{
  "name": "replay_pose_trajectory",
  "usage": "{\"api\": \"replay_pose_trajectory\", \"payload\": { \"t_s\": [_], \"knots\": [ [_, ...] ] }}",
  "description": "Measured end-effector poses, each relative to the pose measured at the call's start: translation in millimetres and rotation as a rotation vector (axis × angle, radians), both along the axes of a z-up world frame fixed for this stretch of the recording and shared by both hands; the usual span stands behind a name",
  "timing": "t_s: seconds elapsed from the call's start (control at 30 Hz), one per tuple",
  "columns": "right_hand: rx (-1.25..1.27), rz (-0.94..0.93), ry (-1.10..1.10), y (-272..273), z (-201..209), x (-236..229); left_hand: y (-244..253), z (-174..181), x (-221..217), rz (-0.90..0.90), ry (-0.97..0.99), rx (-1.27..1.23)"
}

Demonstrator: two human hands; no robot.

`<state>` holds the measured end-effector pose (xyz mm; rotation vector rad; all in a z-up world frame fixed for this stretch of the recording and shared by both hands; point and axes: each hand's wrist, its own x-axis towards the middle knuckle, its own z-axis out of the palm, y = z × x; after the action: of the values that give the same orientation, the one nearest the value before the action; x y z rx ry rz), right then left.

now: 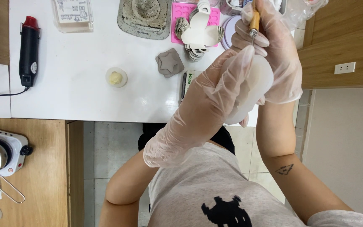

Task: Preparing silicone candle molds by inserting wicks through the bottom of the mold using a long needle tool.

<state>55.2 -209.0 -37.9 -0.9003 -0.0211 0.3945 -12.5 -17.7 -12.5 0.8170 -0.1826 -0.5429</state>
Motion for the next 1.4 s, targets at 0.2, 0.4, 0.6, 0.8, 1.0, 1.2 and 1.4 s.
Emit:
{"api": "replay_pose_trajectory", "payload": {
  "t_s": [0.2,0.4,0.6,0.8,1.0,1.2,1.4],
  "knots": [
    [-0.022,-0.003,0.012,1,2,2,1,1,1,-0.003,0.013,0.033],
    [0.042,0.111,0.067,12,9,3,-3,-3,0,0.007,-0.011,0.132],
    [-0.053,-0.025,0.097,21,13,-2,-13,-9,0,0.032,-0.069,0.127],
    [0.005,0.03,-0.026,4,16,-8,-18,-6,3,0.028,-0.068,0.075],
    [-0.179,-0.083,-0.085,-4,21,-15,-22,-15,6,0.105,-0.262,0.186],
    [-0.301,-0.149,-0.182,-1,13,-13,-13,-17,14,0.003,-0.034,0.004],
    [-0.294,-0.095,-0.109,8,19,-2,-9,-39,18,-0.123,-0.009,-0.184]
  ]
}}
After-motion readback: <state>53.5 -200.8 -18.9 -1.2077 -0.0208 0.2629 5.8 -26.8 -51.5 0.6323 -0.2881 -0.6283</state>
